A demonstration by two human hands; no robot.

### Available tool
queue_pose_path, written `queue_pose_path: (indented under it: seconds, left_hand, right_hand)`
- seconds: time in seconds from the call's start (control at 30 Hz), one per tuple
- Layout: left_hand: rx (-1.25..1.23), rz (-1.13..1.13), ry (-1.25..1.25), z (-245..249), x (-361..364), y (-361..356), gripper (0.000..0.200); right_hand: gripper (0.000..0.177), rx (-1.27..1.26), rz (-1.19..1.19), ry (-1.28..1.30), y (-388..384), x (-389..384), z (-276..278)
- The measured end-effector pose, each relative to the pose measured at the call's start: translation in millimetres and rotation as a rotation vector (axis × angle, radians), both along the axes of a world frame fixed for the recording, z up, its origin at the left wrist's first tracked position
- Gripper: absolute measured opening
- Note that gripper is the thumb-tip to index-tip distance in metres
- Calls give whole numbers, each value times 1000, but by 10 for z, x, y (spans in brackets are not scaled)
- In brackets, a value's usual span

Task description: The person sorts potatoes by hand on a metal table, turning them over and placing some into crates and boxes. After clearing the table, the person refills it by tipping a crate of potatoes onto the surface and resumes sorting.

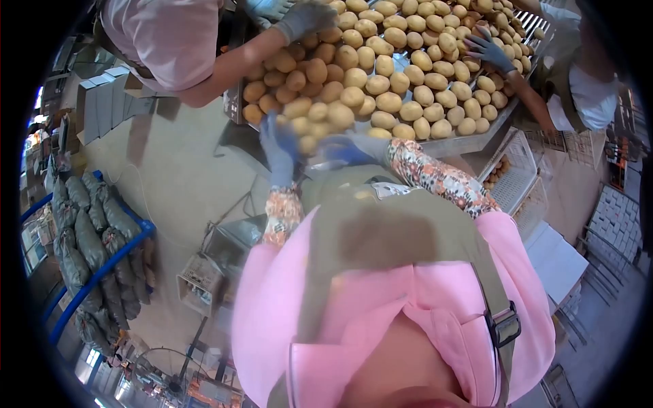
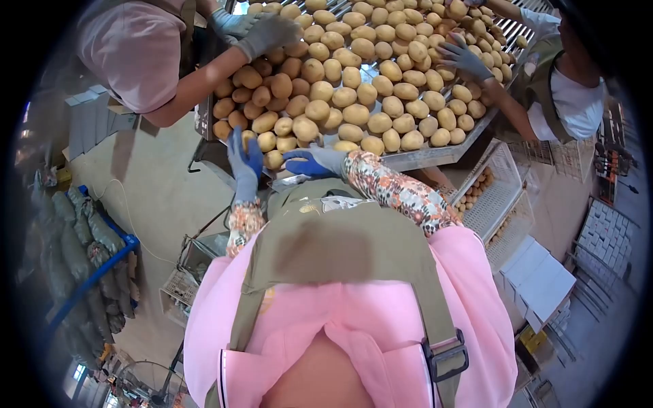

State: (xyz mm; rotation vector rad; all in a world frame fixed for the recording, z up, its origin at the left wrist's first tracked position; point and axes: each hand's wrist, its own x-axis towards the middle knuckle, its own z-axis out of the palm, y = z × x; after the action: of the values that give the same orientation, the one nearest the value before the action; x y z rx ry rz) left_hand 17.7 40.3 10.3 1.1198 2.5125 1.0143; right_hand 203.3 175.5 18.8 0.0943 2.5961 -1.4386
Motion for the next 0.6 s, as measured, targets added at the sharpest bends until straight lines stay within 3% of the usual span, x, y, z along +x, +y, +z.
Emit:
queue_pose_path:
  seconds: [0.03,0.07,0.1,0.17,0.2,0.3,0.37,0.43,0.47,0.5,0.57,0.6]
  left_hand:
    - [11,-42,8,-28,24,144,61]
    - [-85,-144,-21,-27,202,119,69]
    - [-511,-56,13,-68,239,263,74]
    - [-468,-36,25,17,315,181,77]
    - [-470,-31,27,-13,289,112,77]
    - [-439,-40,97,-63,191,-193,75]
    - [-276,-13,86,-244,171,-427,71]
    - [-284,-35,190,-311,142,-633,69]
    - [-284,-67,286,-310,133,-701,68]
    - [-288,-58,289,-297,118,-707,68]
    - [-104,-23,320,-203,65,-639,67]
    - [-109,-19,322,-133,61,-552,67]
  right_hand:
    - [48,204,166,232,59,-35,8]
    - [48,201,174,231,108,-23,38]
    - [44,21,62,55,206,-27,254]
    - [37,-334,-161,-304,406,33,575]
    - [37,-336,-156,-302,490,131,555]
    - [34,279,-539,-238,731,636,396]
    - [35,322,-526,-305,647,785,175]
    - [38,365,-197,-539,483,764,-10]
    - [36,71,-215,-356,268,854,-830]
    - [33,-14,-296,-544,103,631,-314]
    - [32,-437,-363,-687,26,311,-119]
    - [32,-440,-357,-687,-6,234,9]
